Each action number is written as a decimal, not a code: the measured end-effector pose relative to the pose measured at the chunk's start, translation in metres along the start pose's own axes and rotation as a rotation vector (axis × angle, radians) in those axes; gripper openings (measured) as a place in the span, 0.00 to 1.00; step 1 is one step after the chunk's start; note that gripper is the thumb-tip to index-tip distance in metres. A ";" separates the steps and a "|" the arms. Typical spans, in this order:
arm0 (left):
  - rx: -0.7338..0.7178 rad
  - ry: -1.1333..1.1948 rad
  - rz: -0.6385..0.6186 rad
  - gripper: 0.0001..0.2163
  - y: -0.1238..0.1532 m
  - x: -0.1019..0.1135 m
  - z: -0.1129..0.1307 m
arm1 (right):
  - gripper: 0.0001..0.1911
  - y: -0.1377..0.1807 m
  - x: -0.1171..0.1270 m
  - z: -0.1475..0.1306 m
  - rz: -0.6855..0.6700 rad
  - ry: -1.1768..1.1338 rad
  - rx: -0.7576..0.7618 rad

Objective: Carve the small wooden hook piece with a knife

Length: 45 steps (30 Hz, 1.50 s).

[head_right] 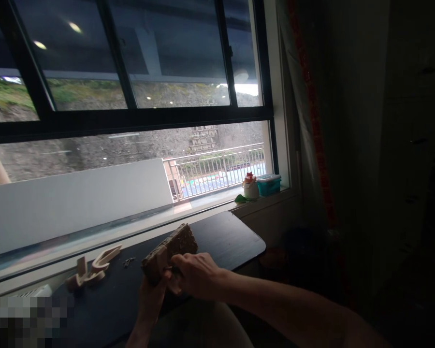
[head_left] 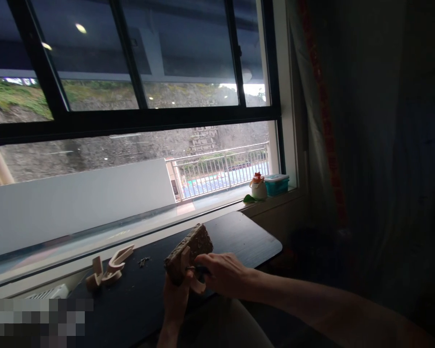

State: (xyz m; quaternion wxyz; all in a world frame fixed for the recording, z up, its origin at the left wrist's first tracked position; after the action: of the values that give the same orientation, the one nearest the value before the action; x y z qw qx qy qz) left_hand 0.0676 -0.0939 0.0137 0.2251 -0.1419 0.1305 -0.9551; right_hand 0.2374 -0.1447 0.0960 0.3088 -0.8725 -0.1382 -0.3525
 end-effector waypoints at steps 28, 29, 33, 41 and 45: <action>-0.057 0.008 0.035 0.24 0.006 0.002 0.007 | 0.12 0.007 -0.008 -0.013 -0.047 0.443 0.338; -0.057 0.013 0.035 0.23 0.007 0.002 0.007 | 0.12 0.007 -0.010 -0.015 -0.060 0.497 0.373; -0.049 0.019 0.039 0.20 0.008 0.002 0.006 | 0.13 0.006 -0.019 -0.011 -0.096 0.448 0.393; -0.063 0.038 0.055 0.20 0.007 0.002 0.006 | 0.19 0.008 -0.034 0.028 0.202 -0.246 -0.212; -0.067 0.044 0.060 0.19 0.007 0.003 0.006 | 0.21 0.000 -0.031 0.034 0.145 -0.295 -0.284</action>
State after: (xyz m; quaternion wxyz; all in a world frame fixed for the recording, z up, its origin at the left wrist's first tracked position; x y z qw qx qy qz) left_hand 0.0693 -0.1023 0.0175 0.2458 -0.1246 0.1715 -0.9459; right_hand 0.2329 -0.1237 0.0557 0.1837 -0.9571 -0.0679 -0.2137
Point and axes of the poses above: each hand's wrist, its own y-axis away from the middle knuckle, its own x-axis out of the back of the hand, z = x × y, the point moved 6 cm from there along -y, towards the middle knuckle, and after that the axes turned 15 degrees about -y, right-handed, at the moved point
